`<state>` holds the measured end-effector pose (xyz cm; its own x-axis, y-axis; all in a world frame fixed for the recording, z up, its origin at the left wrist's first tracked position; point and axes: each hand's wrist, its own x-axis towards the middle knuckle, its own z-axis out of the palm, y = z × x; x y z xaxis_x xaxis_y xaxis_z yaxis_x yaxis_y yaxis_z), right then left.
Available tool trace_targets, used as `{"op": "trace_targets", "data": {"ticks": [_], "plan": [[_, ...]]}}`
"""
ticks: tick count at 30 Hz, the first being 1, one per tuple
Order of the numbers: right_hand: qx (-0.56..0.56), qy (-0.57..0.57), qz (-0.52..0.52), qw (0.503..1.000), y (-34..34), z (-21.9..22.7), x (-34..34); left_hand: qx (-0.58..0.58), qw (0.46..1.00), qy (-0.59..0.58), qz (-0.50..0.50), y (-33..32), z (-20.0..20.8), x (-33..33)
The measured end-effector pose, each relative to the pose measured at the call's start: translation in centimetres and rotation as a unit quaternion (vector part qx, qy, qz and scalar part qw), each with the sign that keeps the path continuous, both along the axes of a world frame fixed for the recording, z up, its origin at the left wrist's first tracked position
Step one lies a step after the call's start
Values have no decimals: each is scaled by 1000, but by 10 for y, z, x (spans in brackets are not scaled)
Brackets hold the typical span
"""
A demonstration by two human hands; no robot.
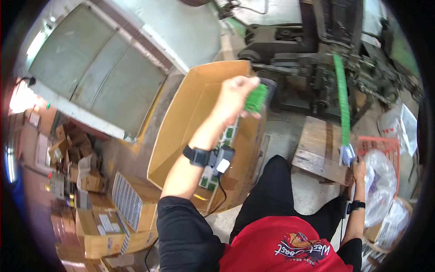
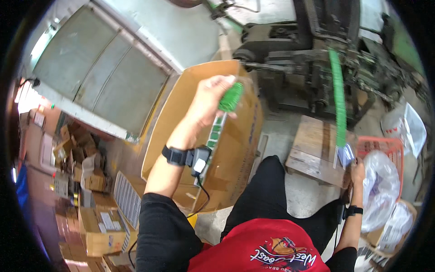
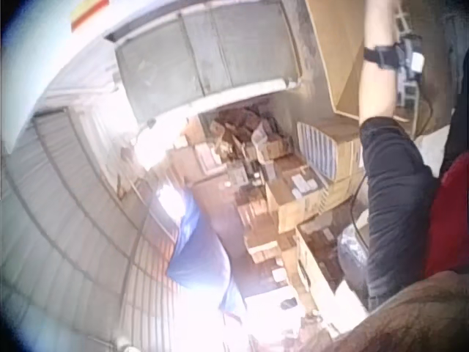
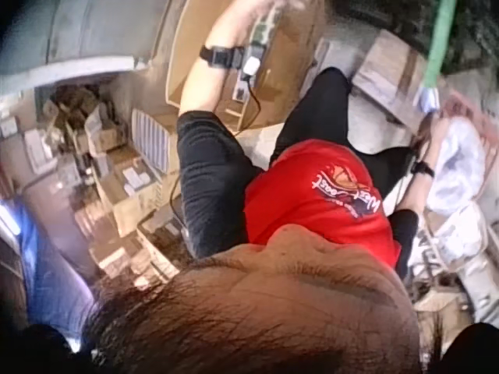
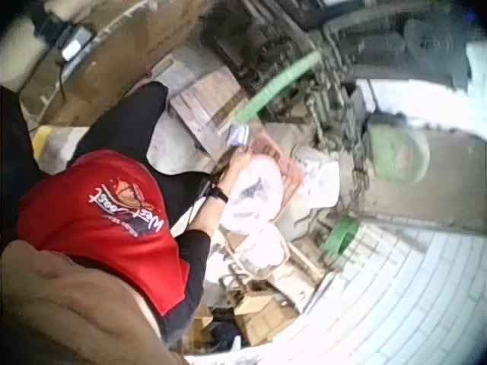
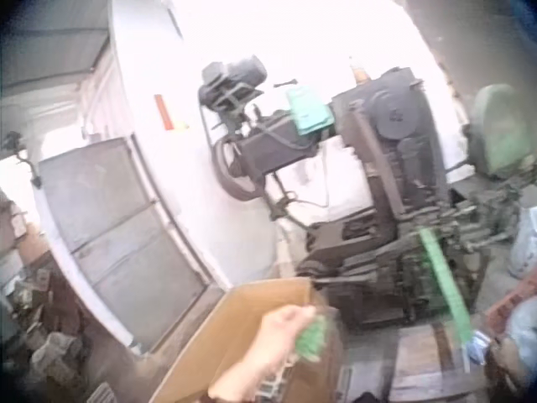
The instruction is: The person places a newspaper into a large cardboard box and then repeatedly picks up small green rectangular items from a machine conveyor belt, placing them into the box on top of the newspaper. The person handles the items one by one throughout the clip.
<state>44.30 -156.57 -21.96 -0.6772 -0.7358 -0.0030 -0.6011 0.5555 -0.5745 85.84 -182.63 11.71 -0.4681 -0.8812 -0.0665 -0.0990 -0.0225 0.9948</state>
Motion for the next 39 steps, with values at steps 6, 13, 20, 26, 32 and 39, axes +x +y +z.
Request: {"op": "trace_targets", "data": {"ticks": [6, 13, 20, 26, 32, 39], "plan": [[49, 76, -10, 996, -7, -8, -6, -2, 970, -119, 212, -90, -106, 161], [66, 131, 10, 989, -12, -10, 0, 229, 928, -174, 236, -80, -295, 268], [81, 333, 59, 938, 10, -80, -53, 207, 878, -374, 217, -27, -382, 340], [-11, 278, 56, 959, 12, -99, -57, 115, 812, -539, 193, 6, -419, 361], [196, 184, -36, 962, -21, -32, -9, 112, 746, -629, 188, 11, -401, 331], [213, 220, -73, 949, -4, -59, -33, 67, 776, -597, 193, 13, -386, 325]]}}
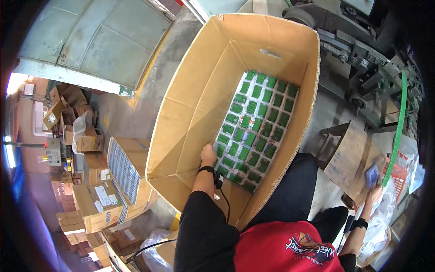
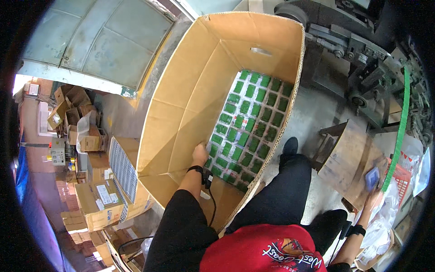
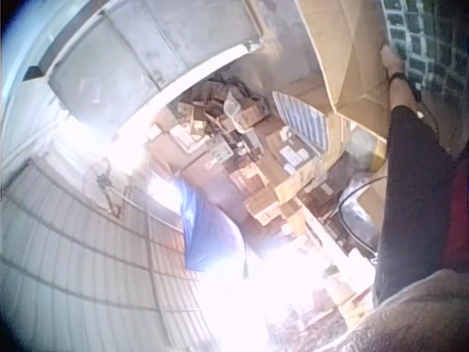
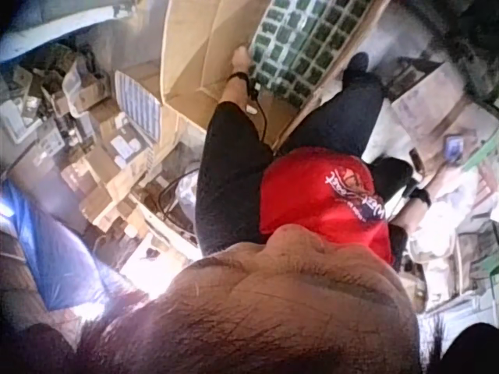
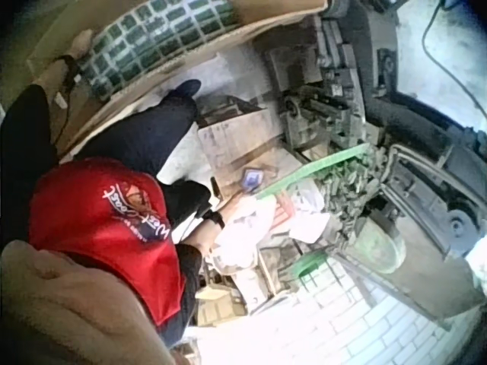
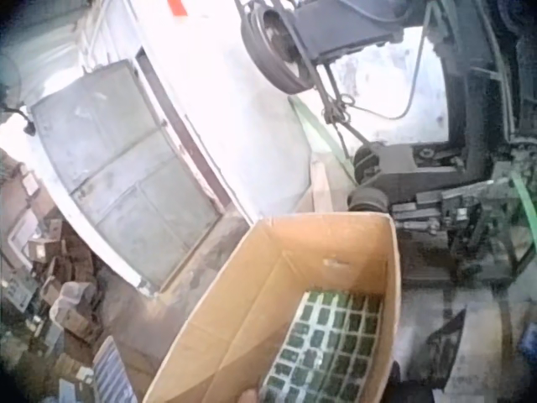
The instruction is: The person places a newspaper into a large cardboard box and then repeatedly picks up small green rectangular items from a machine conveyor belt, placing them into the box on top of the newspaper. The person handles the items one by one throughout the clip.
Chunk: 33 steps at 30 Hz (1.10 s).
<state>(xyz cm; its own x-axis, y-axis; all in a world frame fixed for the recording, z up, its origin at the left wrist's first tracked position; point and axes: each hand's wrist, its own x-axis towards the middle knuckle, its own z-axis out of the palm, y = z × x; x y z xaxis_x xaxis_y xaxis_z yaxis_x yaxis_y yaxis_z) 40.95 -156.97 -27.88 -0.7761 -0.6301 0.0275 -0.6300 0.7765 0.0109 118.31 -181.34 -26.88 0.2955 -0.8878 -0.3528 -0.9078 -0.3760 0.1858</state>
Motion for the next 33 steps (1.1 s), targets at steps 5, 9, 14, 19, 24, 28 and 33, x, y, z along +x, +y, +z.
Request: {"op": "trace_targets", "data": {"ticks": [5, 9, 14, 19, 24, 28, 33], "plan": [[-58, 58, 71, 994, -6, 6, 9, 36, 999, 3, -1, 11, -8, -6], [-146, 47, 135, 979, -2, 4, 4, 74, 996, -37, -9, 16, -28, -3], [-142, 25, 106, 984, -15, 22, 24, 63, 997, -32, -19, 25, -36, 4], [-141, 14, 126, 982, -22, 32, 29, -36, 999, -8, -13, 29, -25, -15], [-108, 12, 132, 985, -27, 38, 28, 6, 998, -62, -6, 29, -36, -20], [-103, 8, 127, 987, -22, 30, 20, 52, 997, -64, 9, 26, -29, -22], [-116, -5, 127, 985, -23, 28, 18, 38, 997, -63, -7, 24, -26, -17]]}}
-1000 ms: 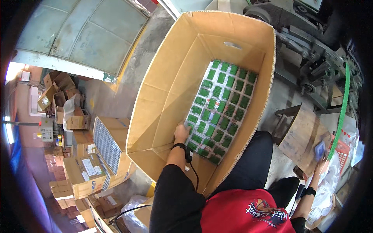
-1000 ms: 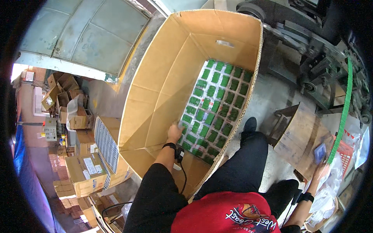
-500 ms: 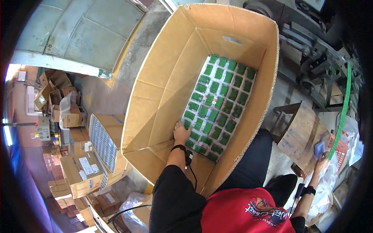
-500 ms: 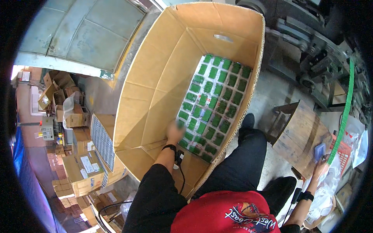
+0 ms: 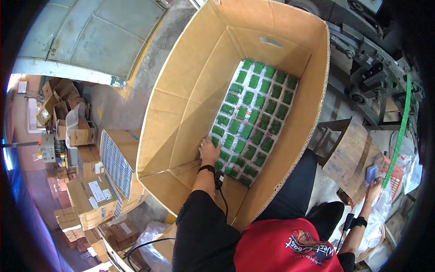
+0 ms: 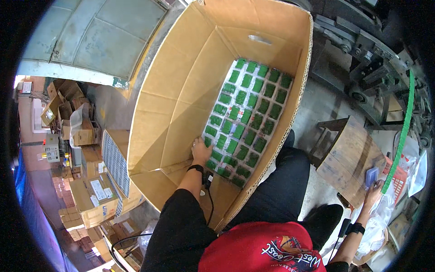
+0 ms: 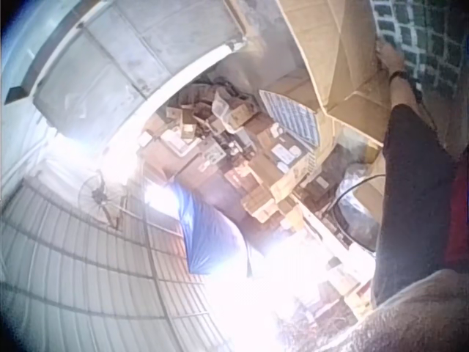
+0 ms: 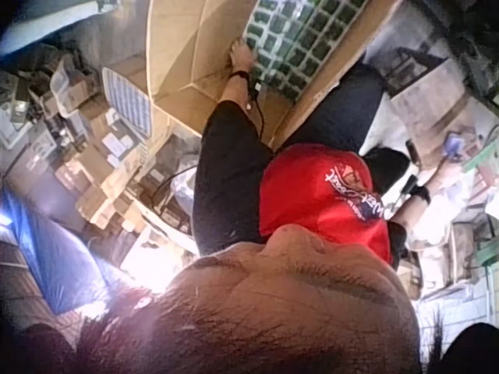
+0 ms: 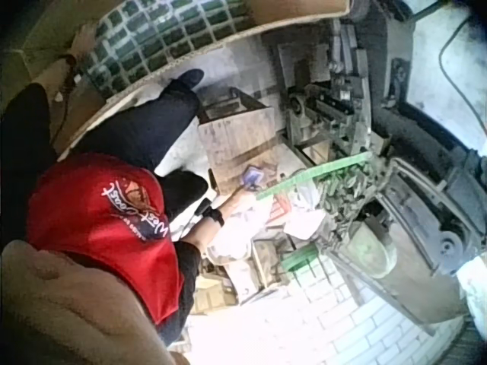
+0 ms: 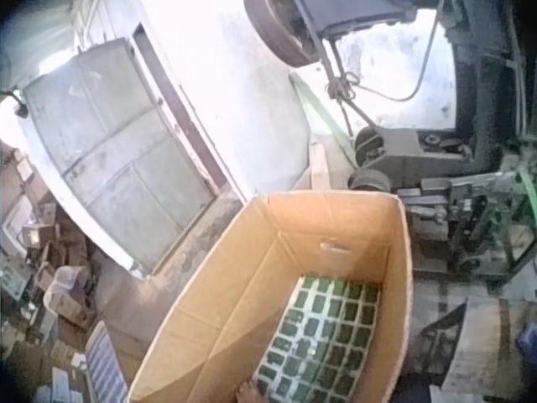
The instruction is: The person places a newspaper into a large cardboard box and then repeatedly picks up small green rectangular items from a machine conveyor belt, placing them into the box on top of the newspaper. The person handles the items one by one throughout the clip.
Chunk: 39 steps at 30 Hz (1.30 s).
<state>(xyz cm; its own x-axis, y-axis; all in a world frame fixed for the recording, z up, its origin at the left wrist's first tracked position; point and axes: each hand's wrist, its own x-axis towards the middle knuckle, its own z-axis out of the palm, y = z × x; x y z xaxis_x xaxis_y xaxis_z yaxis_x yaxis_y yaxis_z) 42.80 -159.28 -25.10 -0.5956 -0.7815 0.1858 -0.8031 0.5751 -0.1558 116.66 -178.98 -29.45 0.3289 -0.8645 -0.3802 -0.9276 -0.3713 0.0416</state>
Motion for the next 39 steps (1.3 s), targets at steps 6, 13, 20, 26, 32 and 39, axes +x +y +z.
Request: {"op": "trace_targets", "data": {"ticks": [6, 13, 20, 26, 32, 39], "plan": [[5, 5, 15, 1000, -3, 5, 3, -59, 997, 17, 41, -1, 9, -1], [-18, 10, 26, 999, 1, -2, -2, 0, 968, 1, 250, -19, 14, -24], [-33, -1, -6, 999, -2, 2, 8, 6, 959, 17, 283, -22, 15, -25], [21, -59, -44, 997, 4, -3, -6, -19, 958, 7, 285, -22, 4, -19], [13, -20, -9, 1000, -3, 6, 4, -55, 954, 24, 293, -7, -3, -6], [-7, 14, 9, 1000, 3, -10, -9, -16, 994, 74, 78, 9, 2, 2]]}}
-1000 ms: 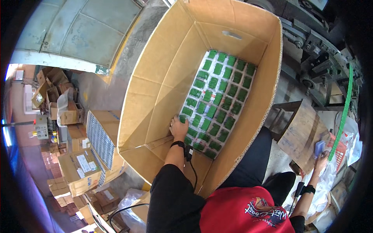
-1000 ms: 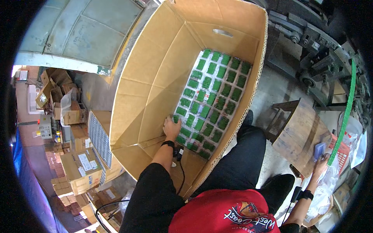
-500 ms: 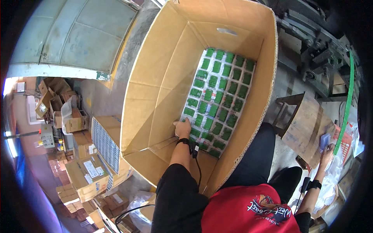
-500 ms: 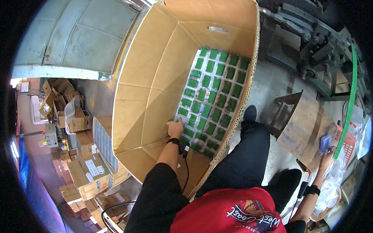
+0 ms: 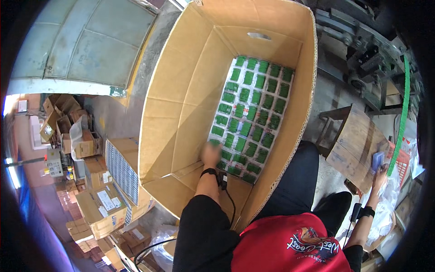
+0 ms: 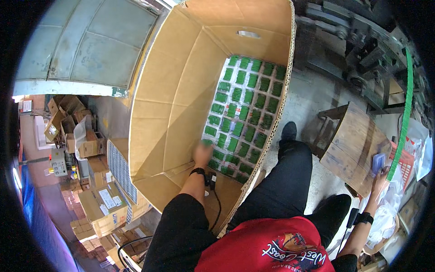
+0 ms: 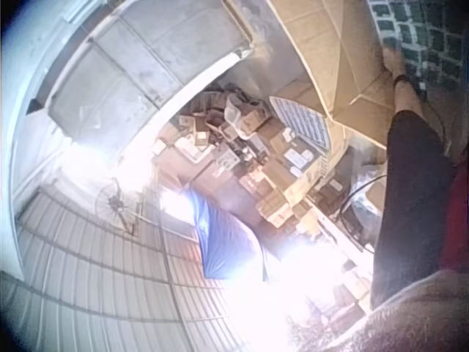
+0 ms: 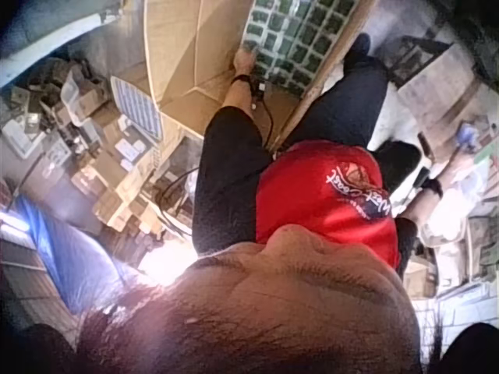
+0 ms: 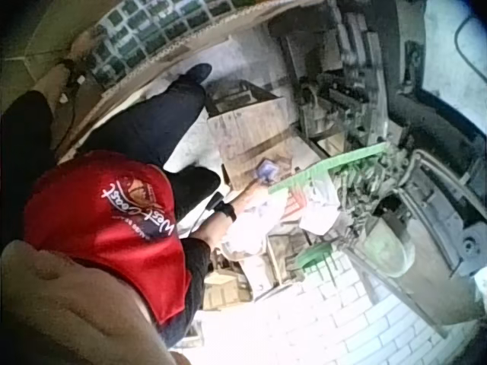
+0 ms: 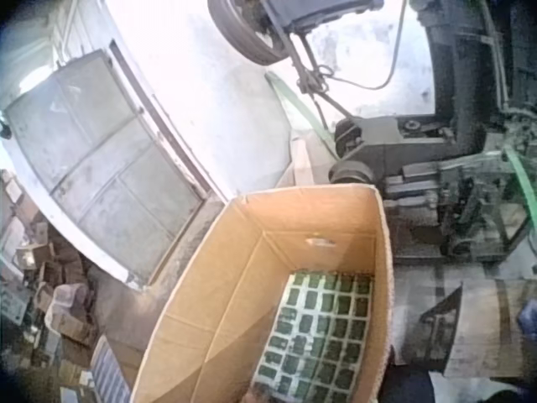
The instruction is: The person places a newspaper into a large cardboard box and then repeatedly picks up small green rectangular items from a machine conveyor belt, placing them into the box on top of the newspaper. The person handles the items one by one throughout the clip.
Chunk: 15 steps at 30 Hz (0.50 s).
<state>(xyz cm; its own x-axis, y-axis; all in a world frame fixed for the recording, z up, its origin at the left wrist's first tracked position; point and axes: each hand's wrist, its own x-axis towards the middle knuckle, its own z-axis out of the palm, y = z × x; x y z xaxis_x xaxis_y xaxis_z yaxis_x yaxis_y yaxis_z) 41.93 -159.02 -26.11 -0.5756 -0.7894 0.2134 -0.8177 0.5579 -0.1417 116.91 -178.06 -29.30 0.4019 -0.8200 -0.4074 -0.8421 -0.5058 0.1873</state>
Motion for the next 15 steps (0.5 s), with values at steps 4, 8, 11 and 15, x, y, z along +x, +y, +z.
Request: {"op": "trace_targets", "data": {"ticks": [4, 8, 11, 15], "plan": [[27, -30, -21, 999, 7, -6, -8, -47, 998, -22, -24, 9, -15, 7], [21, -34, -31, 999, 12, -12, -14, -29, 1000, -4, -4, 7, -7, -2], [49, -44, -49, 997, 8, -5, -8, -20, 999, -12, -24, 8, -3, -7], [-54, -27, 3, 998, 1, -5, 0, -26, 999, -36, -28, 15, -19, -1]]}}
